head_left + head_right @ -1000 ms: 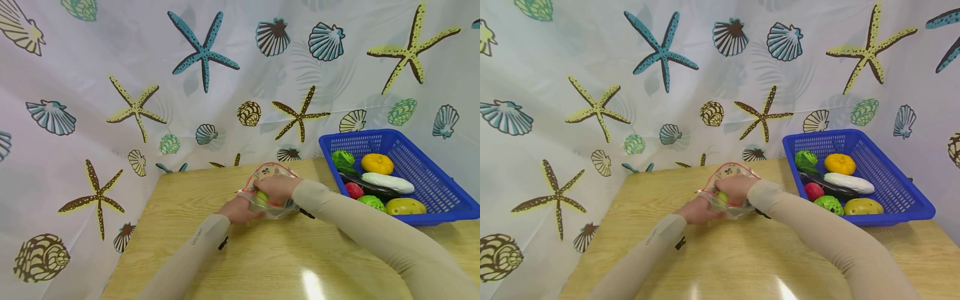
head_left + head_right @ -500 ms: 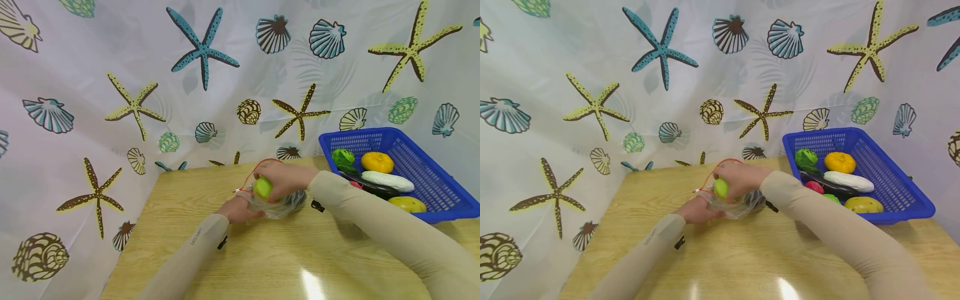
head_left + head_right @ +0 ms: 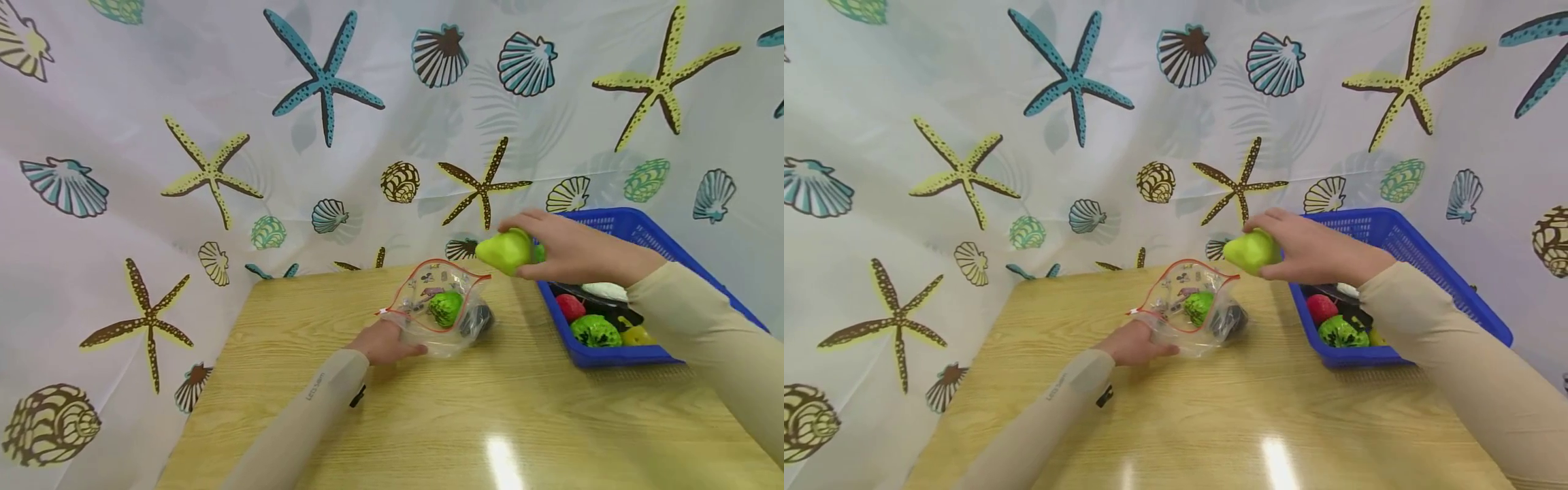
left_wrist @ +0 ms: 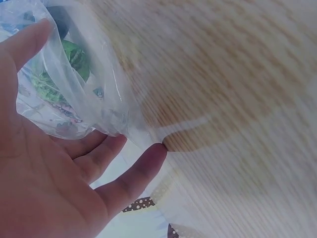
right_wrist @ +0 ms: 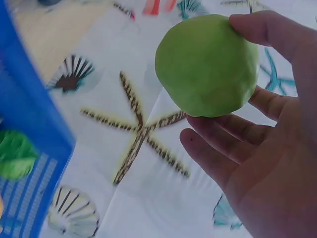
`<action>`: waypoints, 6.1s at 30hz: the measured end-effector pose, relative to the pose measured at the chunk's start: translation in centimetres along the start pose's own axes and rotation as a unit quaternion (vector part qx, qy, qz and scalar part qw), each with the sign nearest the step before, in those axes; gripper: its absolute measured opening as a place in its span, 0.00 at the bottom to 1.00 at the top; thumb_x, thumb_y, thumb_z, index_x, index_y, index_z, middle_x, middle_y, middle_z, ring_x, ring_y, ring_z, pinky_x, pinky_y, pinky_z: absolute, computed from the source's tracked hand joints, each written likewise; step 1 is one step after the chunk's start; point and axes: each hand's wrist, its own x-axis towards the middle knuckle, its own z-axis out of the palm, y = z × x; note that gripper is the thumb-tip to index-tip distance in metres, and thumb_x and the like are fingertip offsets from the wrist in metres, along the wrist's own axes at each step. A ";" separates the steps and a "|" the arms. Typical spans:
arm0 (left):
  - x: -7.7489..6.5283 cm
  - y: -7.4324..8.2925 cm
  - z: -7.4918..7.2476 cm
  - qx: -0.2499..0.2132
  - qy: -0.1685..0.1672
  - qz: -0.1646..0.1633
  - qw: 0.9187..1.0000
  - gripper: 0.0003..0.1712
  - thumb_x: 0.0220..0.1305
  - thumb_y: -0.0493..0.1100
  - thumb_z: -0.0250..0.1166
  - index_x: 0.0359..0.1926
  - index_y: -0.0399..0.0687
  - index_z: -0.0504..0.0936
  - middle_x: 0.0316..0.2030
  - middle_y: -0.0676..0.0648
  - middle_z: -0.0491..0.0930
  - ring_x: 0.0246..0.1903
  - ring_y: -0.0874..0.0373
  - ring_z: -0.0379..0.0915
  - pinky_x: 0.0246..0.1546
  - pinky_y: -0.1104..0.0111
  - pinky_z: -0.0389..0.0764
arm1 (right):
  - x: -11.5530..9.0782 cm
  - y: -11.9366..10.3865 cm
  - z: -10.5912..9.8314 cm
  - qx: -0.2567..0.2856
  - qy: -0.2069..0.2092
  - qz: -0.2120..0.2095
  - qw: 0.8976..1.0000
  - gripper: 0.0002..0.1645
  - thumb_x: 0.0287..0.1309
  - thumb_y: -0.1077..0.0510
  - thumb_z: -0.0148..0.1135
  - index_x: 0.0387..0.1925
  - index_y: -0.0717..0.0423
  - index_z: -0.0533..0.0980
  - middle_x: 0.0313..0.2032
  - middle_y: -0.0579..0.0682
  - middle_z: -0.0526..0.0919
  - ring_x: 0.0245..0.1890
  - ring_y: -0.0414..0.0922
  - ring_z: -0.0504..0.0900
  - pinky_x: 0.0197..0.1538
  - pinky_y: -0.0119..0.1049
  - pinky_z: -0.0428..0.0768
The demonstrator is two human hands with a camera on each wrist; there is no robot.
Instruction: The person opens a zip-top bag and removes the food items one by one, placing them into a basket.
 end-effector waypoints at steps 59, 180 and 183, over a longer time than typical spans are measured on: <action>-0.3 0.5 0.2 0.001 -0.004 0.022 1.000 0.45 0.49 0.74 0.62 0.63 0.56 0.68 0.51 0.51 0.77 0.43 0.58 0.72 0.45 0.56 0.77 | 8.6 -5.2 12.6 -0.117 -0.215 -0.089 0.966 0.31 0.54 0.59 0.66 0.61 0.52 0.72 0.59 0.50 0.74 0.58 0.48 0.68 0.59 0.45 0.71; 0.5 1.2 1.1 0.032 -0.004 0.036 0.999 0.42 0.50 0.74 0.62 0.59 0.54 0.73 0.45 0.53 0.77 0.34 0.61 0.71 0.40 0.57 0.77 | 6.3 -6.0 11.0 -0.084 -0.223 -0.073 0.969 0.21 0.57 0.69 0.59 0.48 0.47 0.82 0.45 0.43 0.83 0.44 0.41 0.77 0.48 0.40 0.78; 0.4 1.1 1.2 0.033 -0.004 0.032 0.999 0.45 0.48 0.75 0.61 0.60 0.54 0.72 0.48 0.51 0.76 0.37 0.59 0.71 0.42 0.56 0.77 | 6.5 -6.1 11.7 -0.092 -0.247 -0.056 0.963 0.18 0.56 0.68 0.62 0.46 0.48 0.82 0.45 0.45 0.83 0.40 0.41 0.78 0.46 0.41 0.79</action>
